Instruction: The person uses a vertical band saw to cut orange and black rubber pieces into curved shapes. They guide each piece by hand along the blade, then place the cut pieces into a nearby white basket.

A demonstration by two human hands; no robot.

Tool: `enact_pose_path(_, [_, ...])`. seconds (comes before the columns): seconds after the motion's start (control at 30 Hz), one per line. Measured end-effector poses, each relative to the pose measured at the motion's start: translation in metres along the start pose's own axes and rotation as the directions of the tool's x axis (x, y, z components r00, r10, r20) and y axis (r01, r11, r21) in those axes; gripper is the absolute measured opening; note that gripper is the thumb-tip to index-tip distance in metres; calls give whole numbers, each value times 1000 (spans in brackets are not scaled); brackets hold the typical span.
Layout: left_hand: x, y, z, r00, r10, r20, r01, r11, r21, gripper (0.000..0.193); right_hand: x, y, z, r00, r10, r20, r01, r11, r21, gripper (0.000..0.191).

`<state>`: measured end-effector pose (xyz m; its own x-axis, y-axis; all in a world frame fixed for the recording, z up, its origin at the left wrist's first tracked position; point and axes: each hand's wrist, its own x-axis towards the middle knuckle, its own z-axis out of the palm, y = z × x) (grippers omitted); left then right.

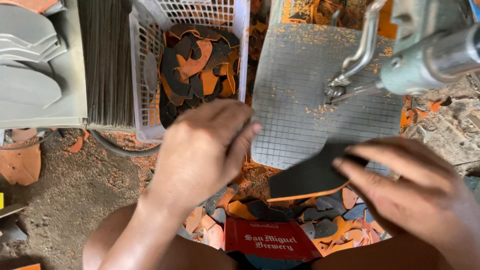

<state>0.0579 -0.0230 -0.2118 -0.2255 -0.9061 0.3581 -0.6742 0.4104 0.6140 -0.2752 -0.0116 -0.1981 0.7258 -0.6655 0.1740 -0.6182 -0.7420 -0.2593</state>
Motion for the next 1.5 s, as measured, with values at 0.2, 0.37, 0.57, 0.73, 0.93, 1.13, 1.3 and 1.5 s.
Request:
enact_pose_path(0.2, [3,23,44,965,181,191,-171,983,-67,38,-4,29,9,982,186,39,-163,931,-325,50])
enact_pose_path(0.37, [6,31,71,956,228,182,-247,965,89,35,-6,57,17,981,189,-41,-193,973,-126,41])
enact_pose_path(0.57, [13,32,88,969,225,98,-237,962,133,24,0,81,14,975,213,-64,-216,975,-50,47])
enact_pose_path(0.73, [17,32,99,971,232,62,-237,965,113,21,3,90,16,960,272,-63,-269,962,46,46])
enact_pose_path(0.93, [20,32,105,974,223,38,-226,965,133,20,7,98,17,946,322,-14,-322,946,44,40])
enact_pose_path(1.13, [22,28,106,976,216,30,-218,967,133,20,12,101,20,951,307,-18,-303,945,124,37])
enact_pose_path(1.3, [24,28,107,976,216,33,-219,966,137,17,15,102,19,944,329,32,-328,918,225,34])
enact_pose_path(1.5, [25,24,105,978,204,48,-209,966,153,13,17,96,20,930,368,13,-366,917,157,36])
